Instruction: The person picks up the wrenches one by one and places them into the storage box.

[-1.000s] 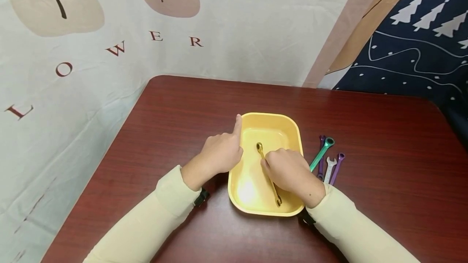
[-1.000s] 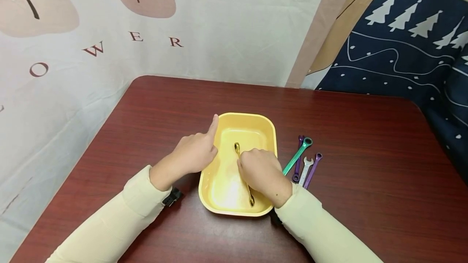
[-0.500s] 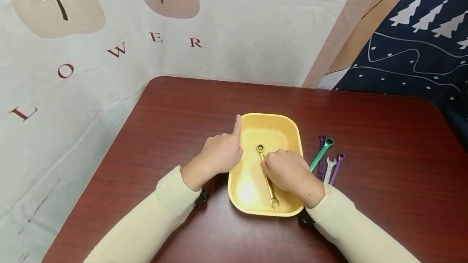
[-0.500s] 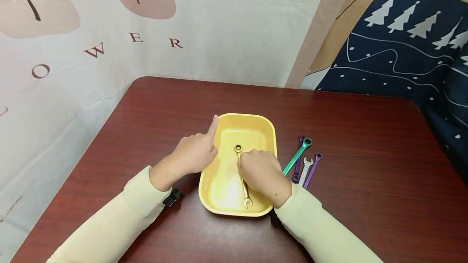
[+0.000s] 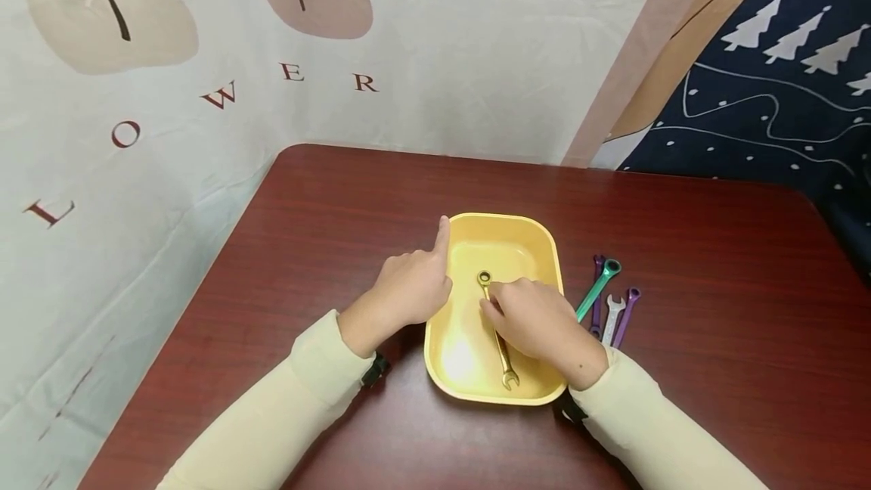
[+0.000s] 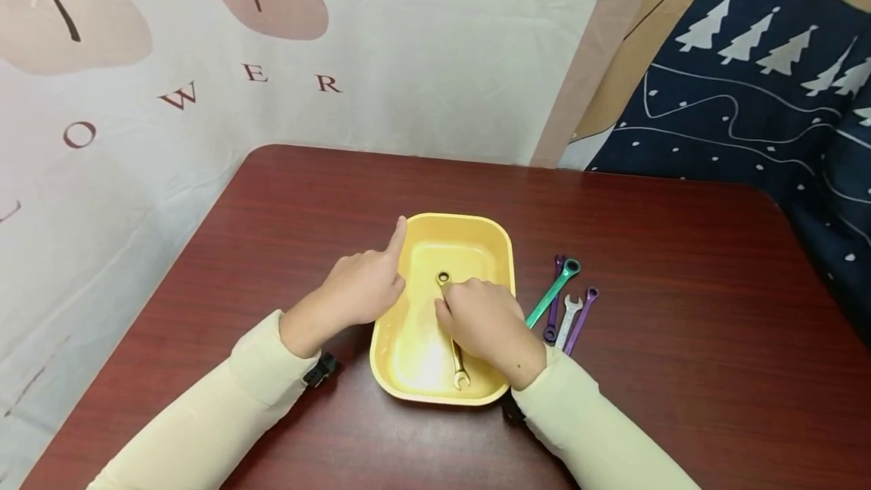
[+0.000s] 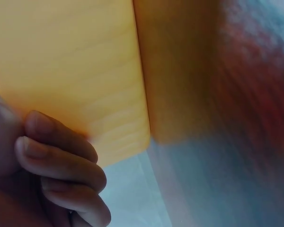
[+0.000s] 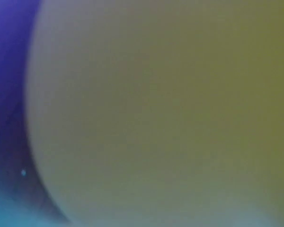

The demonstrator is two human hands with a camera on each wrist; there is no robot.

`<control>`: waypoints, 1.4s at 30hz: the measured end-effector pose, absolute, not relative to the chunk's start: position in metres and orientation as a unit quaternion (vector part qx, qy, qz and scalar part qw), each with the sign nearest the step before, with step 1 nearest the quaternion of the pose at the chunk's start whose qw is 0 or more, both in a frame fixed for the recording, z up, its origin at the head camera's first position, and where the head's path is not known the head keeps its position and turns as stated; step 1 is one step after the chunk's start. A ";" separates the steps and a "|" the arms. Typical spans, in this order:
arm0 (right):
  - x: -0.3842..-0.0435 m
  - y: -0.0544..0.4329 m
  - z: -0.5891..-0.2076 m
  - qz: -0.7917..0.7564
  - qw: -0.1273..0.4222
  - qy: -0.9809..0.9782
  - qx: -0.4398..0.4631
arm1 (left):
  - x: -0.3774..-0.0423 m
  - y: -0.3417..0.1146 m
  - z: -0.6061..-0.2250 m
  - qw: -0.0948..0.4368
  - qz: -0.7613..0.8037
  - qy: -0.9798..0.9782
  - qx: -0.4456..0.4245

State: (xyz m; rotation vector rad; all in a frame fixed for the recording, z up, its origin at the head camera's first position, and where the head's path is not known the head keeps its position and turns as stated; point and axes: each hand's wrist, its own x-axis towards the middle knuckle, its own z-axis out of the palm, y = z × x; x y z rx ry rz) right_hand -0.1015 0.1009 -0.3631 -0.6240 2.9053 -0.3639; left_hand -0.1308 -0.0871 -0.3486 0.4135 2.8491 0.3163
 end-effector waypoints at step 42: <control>-0.116 0.147 -0.337 -0.204 -0.063 0.963 -0.163 | -0.135 -0.088 -0.355 0.118 0.113 0.976 0.140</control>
